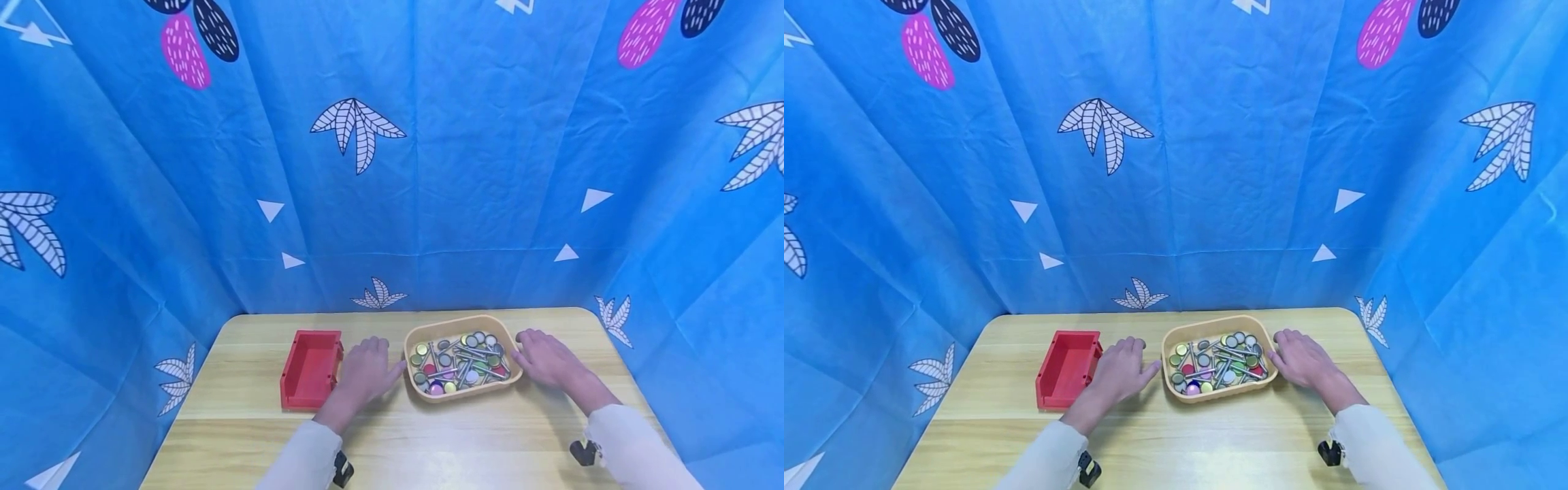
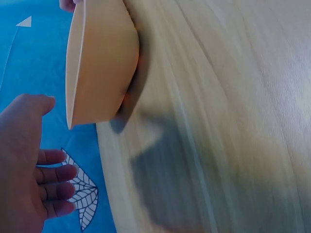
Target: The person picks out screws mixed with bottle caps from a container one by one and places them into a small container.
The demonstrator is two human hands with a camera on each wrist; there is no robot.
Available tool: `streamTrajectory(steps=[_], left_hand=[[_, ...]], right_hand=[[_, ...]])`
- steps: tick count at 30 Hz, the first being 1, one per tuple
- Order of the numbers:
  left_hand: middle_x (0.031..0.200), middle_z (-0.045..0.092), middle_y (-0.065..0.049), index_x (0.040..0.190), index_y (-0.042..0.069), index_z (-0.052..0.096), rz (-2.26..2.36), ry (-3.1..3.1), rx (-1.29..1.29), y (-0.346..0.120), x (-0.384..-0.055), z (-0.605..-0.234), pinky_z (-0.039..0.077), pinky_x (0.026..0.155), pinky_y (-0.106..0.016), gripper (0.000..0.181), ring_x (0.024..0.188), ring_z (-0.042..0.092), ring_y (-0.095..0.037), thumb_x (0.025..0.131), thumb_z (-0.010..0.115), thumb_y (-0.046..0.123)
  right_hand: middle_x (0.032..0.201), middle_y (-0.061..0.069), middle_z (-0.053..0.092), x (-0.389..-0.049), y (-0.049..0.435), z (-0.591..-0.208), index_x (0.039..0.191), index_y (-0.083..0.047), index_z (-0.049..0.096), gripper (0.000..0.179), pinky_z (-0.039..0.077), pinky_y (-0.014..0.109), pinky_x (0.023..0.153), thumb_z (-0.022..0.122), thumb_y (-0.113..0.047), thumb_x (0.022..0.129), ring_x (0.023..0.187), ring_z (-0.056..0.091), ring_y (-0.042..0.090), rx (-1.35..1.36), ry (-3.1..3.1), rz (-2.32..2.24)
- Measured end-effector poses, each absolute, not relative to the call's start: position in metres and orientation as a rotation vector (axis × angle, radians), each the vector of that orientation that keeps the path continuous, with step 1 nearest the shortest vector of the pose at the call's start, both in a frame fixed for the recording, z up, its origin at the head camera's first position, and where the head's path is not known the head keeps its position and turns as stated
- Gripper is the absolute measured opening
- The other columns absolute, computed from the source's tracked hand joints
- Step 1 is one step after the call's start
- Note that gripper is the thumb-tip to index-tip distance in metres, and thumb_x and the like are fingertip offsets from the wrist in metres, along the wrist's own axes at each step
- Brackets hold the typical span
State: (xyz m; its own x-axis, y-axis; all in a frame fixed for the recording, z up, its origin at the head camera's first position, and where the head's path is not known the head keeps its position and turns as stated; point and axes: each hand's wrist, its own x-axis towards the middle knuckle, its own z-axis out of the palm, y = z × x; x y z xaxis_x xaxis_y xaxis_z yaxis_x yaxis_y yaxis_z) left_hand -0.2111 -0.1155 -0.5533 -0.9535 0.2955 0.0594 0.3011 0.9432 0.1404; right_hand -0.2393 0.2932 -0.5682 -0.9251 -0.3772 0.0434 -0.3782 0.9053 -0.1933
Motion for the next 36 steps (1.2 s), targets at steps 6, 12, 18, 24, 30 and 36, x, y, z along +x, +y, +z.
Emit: streamTrajectory(steps=[6,12,18,24,30,36], left_hand=[[0.112,0.066,-0.013,0.128,0.001,0.061,-0.263,-3.086,-0.450,-0.103,-0.211,-0.559,0.055,0.094,-0.047,0.068,0.102,0.061,-0.026,0.099,0.051,0.062],[0.104,0.064,-0.011,0.121,0.002,0.062,-0.232,-3.102,-0.436,-0.090,-0.209,-0.563,0.056,0.089,-0.043,0.068,0.094,0.059,-0.024,0.099,0.049,0.065],[0.093,0.060,-0.007,0.115,0.003,0.064,-0.193,-3.083,-0.423,-0.080,-0.207,-0.571,0.053,0.081,-0.038,0.064,0.085,0.054,-0.020,0.099,0.050,0.063],[0.091,0.059,-0.008,0.110,0.002,0.063,-0.130,-3.061,-0.392,-0.068,-0.207,-0.579,0.053,0.080,-0.037,0.058,0.083,0.053,-0.021,0.100,0.050,0.058],[0.084,0.053,-0.007,0.098,0.004,0.058,-0.079,-3.046,-0.348,-0.060,-0.206,-0.586,0.049,0.072,-0.035,0.041,0.076,0.047,-0.021,0.098,0.053,0.044],[0.080,0.047,-0.007,0.093,0.004,0.055,-0.054,-3.050,-0.378,-0.060,-0.206,-0.589,0.042,0.066,-0.033,0.036,0.072,0.042,-0.021,0.095,0.054,0.040]], right_hand=[[0.099,0.007,0.064,-0.241,0.292,-0.570,0.112,-0.005,0.062,0.027,0.054,0.046,0.083,0.058,-0.030,0.102,0.089,0.060,0.022,0.639,-3.025,0.305],[0.088,0.000,0.056,-0.243,0.292,-0.574,0.102,-0.011,0.058,0.016,0.050,0.039,0.075,0.056,-0.027,0.102,0.079,0.051,0.016,0.678,-3.003,0.269],[0.084,-0.001,0.051,-0.244,0.291,-0.577,0.097,-0.013,0.053,0.011,0.048,0.038,0.072,0.054,-0.023,0.102,0.077,0.049,0.016,0.732,-2.986,0.231],[0.082,-0.001,0.050,-0.245,0.290,-0.580,0.096,-0.012,0.053,0.009,0.049,0.038,0.072,0.055,-0.020,0.100,0.075,0.048,0.015,0.745,-2.954,0.211],[0.084,0.000,0.051,-0.245,0.289,-0.581,0.099,-0.011,0.052,0.008,0.049,0.038,0.073,0.053,-0.019,0.100,0.076,0.048,0.015,0.714,-2.998,0.246],[0.084,0.000,0.050,-0.246,0.287,-0.579,0.098,-0.013,0.050,0.006,0.048,0.036,0.072,0.053,-0.018,0.100,0.074,0.046,0.015,0.711,-3.055,0.280]])
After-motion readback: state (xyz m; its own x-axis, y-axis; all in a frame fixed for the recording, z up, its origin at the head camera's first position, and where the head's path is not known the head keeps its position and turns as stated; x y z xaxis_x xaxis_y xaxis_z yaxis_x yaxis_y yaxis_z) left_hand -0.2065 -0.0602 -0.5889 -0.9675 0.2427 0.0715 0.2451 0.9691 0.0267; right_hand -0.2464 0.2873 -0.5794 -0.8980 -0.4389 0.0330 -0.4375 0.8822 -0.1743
